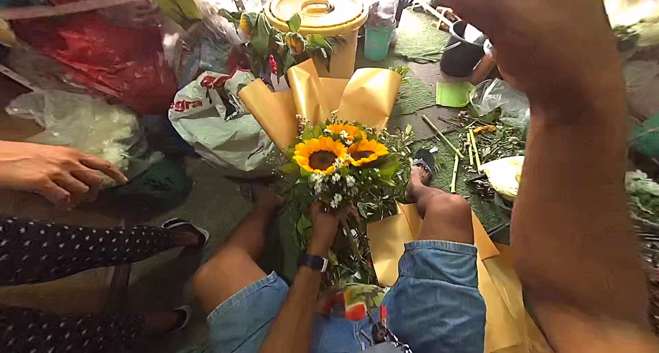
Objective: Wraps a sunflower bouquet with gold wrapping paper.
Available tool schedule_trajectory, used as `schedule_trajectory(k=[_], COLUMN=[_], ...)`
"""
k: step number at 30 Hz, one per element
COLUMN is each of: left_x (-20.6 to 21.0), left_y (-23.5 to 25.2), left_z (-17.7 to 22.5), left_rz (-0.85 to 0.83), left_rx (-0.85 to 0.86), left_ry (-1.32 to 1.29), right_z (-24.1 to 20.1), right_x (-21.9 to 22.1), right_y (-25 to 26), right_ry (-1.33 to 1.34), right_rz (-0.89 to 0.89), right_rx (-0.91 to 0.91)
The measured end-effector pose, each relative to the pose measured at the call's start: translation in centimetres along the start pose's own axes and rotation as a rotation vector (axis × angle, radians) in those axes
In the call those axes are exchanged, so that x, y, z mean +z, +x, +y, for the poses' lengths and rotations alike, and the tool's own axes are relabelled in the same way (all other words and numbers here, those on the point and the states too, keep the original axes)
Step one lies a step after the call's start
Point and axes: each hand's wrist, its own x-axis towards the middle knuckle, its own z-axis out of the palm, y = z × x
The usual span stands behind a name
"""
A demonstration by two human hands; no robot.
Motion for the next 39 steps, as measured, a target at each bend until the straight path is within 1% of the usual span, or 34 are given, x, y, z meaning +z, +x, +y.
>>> schedule_trajectory(k=[2,3,5,7,9,11,14,16,18,20,23,26,28,30,32,35,38,39], left_x=[0.6,1.0,1.8,2.4,3.0,3.5,3.7,3.2,2.3,2.0,1.4,0.6,0.4,0.9,1.4,1.6,2.2,2.1], left_y=[3.3,4.9,8.0,10.6,12.2,13.0,14.0,14.3,14.4,13.9,13.7,14.1,14.5,14.6,14.4,13.6,10.9,9.6], left_z=[-1.1,-1.8,-3.8,-5.8,-6.7,-6.6,-6.3,-5.8,-5.7,-6.3,-7.1,-7.0,-7.3,-7.4,-7.5,-6.9,-4.1,-2.7], left_rz=[0.006,0.006,0.014,0.041,0.056,0.049,0.045,0.034,-0.036,-0.100,-0.110,-0.097,-0.110,-0.126,-0.127,-0.105,-0.047,-0.061], left_rx=[-0.077,-0.119,-0.184,-0.238,-0.287,-0.327,-0.375,-0.394,-0.406,-0.409,-0.385,-0.359,-0.338,-0.316,-0.297,-0.306,-0.261,-0.241], left_ry=[0.064,0.093,0.111,0.093,0.082,0.090,0.120,0.142,0.178,0.216,0.312,0.433,0.427,0.369,0.350,0.398,0.516,0.565], right_z=[5.1,7.9,13.2,18.3,21.6,22.5,21.8,21.1,20.1,19.2,19.4,20.0,20.8,22.0,23.3,25.6,27.9,28.5], right_x=[-1.0,-1.1,-0.7,-0.1,0.4,1.2,3.5,5.4,7.3,8.7,10.5,11.9,12.2,12.4,12.9,15.1,18.1,18.7], right_y=[-5.0,-8.2,-15.5,-23.3,-31.3,-38.9,-48.1,-52.6,-55.9,-58.8,-62.0,-63.7,-64.6,-65.3,-65.8,-64.6,-63.1,-62.9], right_ry=[0.054,0.062,0.053,0.047,0.010,0.024,0.110,0.161,0.163,0.153,0.168,0.222,0.206,0.124,-0.009,-0.214,-0.304,-0.338], right_rz=[0.009,0.005,0.014,0.087,0.143,0.213,0.327,0.311,0.234,0.162,0.122,0.165,0.218,0.236,0.133,-0.129,-0.336,-0.369], right_rx=[0.114,0.210,0.451,0.673,0.897,1.130,1.452,1.626,1.749,1.815,1.874,1.907,1.931,1.930,1.889,1.761,1.638,1.608])
